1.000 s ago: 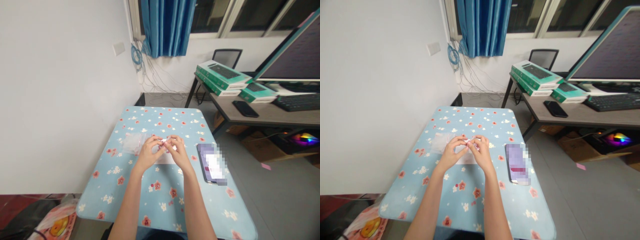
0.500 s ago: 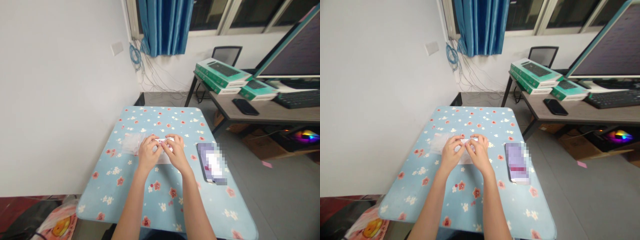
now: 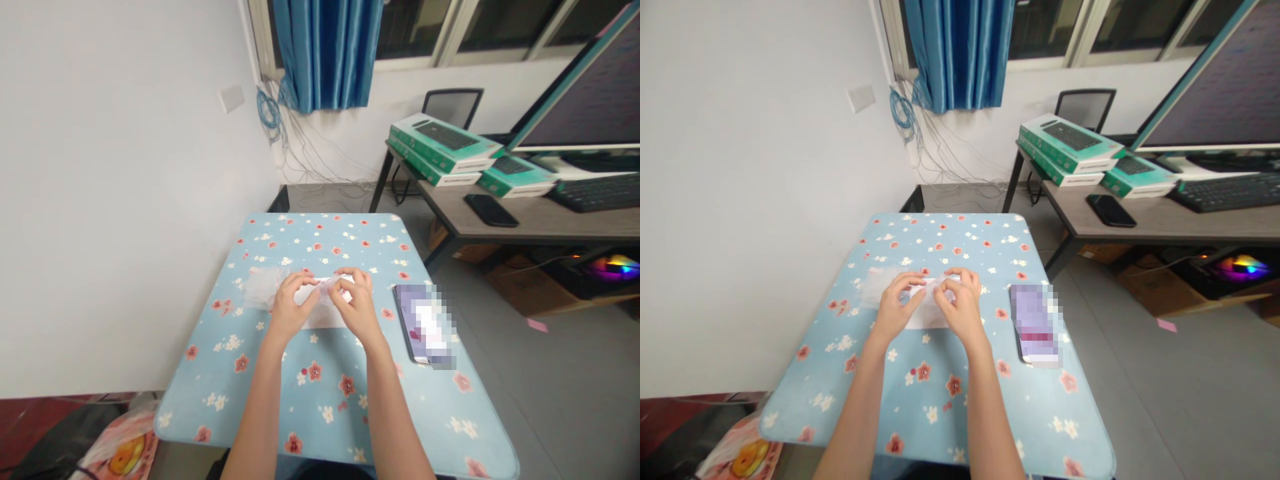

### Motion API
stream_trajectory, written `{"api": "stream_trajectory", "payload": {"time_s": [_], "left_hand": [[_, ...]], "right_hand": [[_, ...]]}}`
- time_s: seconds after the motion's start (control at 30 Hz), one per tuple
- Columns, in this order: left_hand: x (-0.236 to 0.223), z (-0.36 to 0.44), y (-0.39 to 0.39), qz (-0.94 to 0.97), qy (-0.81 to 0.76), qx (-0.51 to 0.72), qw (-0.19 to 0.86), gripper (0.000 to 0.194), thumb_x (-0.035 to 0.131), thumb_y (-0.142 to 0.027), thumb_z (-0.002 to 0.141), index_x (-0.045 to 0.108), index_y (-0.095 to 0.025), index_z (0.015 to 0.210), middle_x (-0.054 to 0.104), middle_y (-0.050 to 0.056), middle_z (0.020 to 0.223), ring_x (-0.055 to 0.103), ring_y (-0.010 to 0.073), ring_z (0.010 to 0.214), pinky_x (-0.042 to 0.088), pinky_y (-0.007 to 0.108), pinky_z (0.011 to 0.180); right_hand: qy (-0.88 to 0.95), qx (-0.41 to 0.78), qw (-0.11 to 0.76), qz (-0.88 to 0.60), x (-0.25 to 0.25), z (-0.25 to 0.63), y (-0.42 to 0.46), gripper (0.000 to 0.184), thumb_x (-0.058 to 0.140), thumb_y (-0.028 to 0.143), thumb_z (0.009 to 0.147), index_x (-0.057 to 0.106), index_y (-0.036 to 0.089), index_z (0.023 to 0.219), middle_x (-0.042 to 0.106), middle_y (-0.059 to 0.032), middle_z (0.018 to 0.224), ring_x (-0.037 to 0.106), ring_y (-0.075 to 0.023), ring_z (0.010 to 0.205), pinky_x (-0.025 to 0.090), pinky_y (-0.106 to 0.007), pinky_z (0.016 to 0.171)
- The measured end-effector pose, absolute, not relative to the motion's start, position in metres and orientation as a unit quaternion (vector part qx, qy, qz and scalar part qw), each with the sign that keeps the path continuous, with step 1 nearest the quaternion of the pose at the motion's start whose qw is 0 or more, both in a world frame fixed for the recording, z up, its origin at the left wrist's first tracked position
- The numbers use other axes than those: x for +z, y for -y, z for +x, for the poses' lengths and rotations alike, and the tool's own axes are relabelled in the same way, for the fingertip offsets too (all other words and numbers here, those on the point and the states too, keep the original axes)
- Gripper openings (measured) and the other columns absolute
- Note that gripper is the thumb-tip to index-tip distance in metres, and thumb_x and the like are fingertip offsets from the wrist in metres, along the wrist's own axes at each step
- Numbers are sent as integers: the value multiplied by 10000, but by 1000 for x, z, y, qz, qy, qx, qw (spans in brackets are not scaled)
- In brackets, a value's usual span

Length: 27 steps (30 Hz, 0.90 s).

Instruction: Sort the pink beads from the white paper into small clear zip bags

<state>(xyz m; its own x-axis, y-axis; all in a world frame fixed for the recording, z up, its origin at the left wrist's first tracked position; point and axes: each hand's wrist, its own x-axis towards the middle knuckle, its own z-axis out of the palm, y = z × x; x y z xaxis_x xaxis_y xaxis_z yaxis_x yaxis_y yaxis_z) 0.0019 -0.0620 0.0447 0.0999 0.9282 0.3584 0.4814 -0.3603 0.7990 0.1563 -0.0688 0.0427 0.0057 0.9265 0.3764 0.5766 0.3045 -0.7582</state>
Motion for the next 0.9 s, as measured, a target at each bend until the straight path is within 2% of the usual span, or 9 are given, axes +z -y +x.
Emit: {"api": "stream_trajectory", "payload": {"time_s": [0.1,0.17,0.23,0.47,0.67,0.9], "left_hand": [[42,-2,68,750,-446,378,309,481,685,-340,755,522,-243,1197,538,76,1280,495,231,1205,407,397,1014],[40,-2,71,765,-434,349,324,712,754,-386,682,422,-269,1301,461,76,1363,448,246,1255,359,428,1064],[36,1,72,768,-437,340,323,802,785,-389,642,382,-288,1328,438,68,1381,413,253,1285,327,450,1089],[33,7,71,780,-412,359,304,753,812,-360,612,446,-283,1265,490,66,1314,422,251,1270,313,467,1098],[32,5,72,779,-394,367,320,797,834,-409,563,458,-272,1252,485,88,1313,430,269,1259,326,478,1083],[33,9,75,773,-382,377,337,812,853,-391,533,459,-269,1232,494,86,1300,451,263,1234,348,451,1064]], "right_hand": [[681,191,429,-562,49,161,71,235,533,271,833,596,211,615,575,-63,1057,439,-261,1062,314,-449,953],[693,184,408,-564,55,163,74,217,539,260,827,613,209,630,573,-65,1069,432,-263,1077,307,-451,957],[709,183,384,-563,60,164,77,199,546,252,820,624,208,642,575,-65,1075,426,-265,1082,309,-448,949],[742,212,335,-541,67,169,82,172,561,225,812,620,209,652,581,-54,1076,428,-255,1078,313,-442,941],[751,232,326,-526,70,172,85,154,566,206,804,601,203,654,573,-44,1082,429,-240,1090,315,-422,954],[756,235,319,-522,70,174,87,123,588,197,776,604,205,654,566,-43,1089,430,-245,1086,318,-426,956]]}}
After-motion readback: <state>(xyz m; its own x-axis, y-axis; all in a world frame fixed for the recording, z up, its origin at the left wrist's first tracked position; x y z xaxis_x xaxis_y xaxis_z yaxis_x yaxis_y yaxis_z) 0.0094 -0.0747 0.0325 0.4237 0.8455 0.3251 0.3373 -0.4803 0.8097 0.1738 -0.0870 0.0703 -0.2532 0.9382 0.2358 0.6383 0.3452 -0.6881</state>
